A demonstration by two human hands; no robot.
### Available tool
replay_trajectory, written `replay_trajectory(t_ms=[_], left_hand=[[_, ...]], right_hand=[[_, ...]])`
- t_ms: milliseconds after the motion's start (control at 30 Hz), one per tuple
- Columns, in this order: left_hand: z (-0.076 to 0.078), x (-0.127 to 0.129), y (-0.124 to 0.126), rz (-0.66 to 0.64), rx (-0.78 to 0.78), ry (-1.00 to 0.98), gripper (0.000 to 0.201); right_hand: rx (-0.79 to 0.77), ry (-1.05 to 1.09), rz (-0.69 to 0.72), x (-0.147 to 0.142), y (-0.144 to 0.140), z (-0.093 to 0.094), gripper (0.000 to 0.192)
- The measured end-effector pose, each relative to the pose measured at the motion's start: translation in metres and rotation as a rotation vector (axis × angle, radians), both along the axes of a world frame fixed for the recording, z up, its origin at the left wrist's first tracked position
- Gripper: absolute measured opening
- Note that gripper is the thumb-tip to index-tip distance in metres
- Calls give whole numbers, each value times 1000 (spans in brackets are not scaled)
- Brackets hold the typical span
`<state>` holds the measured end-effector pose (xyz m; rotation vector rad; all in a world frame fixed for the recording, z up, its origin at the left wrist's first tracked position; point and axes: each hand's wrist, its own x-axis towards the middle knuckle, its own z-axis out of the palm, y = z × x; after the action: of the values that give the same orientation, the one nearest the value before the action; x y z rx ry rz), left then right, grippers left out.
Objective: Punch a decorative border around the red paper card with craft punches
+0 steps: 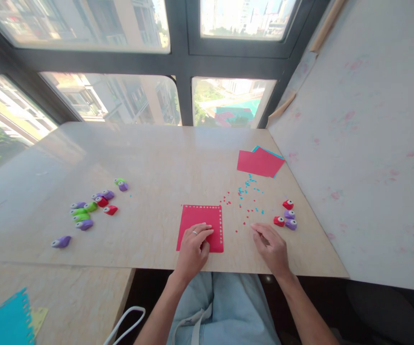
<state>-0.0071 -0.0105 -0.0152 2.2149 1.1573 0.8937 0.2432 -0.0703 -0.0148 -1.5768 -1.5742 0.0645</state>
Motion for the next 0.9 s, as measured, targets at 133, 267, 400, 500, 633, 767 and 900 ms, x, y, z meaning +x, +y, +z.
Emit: replay_trajectory(t_ms=[133,267,400,500,633,767,900], left_hand=[[-1,0,0,2,0,-3,43],[2,1,0,4,-5,-6,42],[9,0,-1,-26,-24,44,33],[14,-1,-3,-83,-19,143,45],[12,2,-4,-77,1,197,50],[8,5,-3,-13,23,153,37],[5,5,-2,19,44,96,32]], right_hand=[[-50,-119,186,-6,-1,-1,21],[-109,-175,274,-13,-2,3,23],[-131,-191,262,-18,0,4,20],[-131,-188,227,-19,1,1,21],[-121,-162,208,-18,3,-2,20],[-100,-144,195,-18,3,-2,19],[-105,-133,185,-18,3,-1,19]])
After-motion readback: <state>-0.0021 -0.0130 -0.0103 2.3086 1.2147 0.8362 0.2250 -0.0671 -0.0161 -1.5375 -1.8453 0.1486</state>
